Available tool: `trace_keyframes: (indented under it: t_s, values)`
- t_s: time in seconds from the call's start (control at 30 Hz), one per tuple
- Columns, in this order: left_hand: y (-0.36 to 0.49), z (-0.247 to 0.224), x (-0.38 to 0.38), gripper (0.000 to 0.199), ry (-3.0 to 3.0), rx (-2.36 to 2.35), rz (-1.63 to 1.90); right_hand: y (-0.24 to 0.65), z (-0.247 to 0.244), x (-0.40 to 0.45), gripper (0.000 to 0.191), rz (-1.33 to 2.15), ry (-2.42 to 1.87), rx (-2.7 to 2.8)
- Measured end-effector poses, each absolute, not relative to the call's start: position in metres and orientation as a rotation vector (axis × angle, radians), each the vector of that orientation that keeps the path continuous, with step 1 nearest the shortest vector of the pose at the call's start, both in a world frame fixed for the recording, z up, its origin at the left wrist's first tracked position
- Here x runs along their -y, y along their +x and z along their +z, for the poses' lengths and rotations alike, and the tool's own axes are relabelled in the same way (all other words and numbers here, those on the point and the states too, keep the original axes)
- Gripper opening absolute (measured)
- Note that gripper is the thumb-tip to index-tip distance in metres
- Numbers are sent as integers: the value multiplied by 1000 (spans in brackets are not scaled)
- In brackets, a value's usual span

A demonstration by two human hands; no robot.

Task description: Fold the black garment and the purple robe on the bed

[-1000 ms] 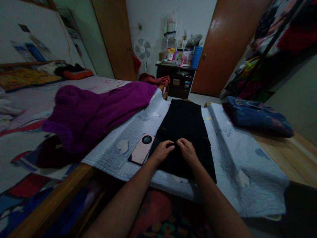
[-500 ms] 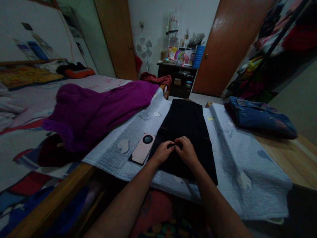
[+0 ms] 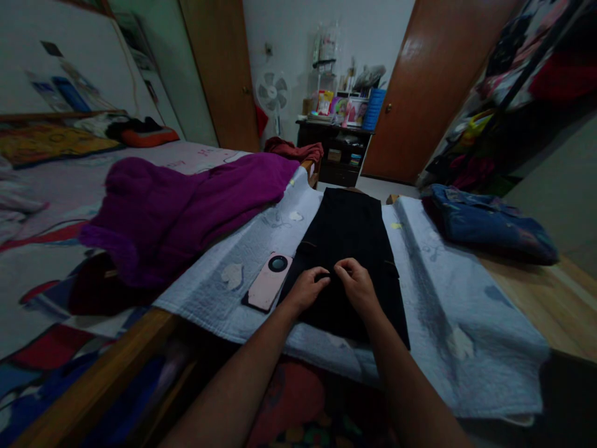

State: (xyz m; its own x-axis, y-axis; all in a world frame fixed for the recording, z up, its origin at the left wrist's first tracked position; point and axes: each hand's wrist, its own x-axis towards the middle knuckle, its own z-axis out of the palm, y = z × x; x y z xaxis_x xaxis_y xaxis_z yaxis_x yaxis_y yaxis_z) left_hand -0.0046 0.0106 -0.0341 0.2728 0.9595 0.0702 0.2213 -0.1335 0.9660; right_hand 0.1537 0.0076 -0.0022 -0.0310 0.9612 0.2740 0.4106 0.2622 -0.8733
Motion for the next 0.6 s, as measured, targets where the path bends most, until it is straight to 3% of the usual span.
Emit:
trace_keyframes:
  t_s: [0.27,0.6]
  values:
    - [-7,-33,-9,23,1546,-1024,959,148,-10,-4,10,385,-1398,1935]
    - [-16,-34,-10,23,1364,-1029,932,148,-8,-5,15,600,-1403,1605]
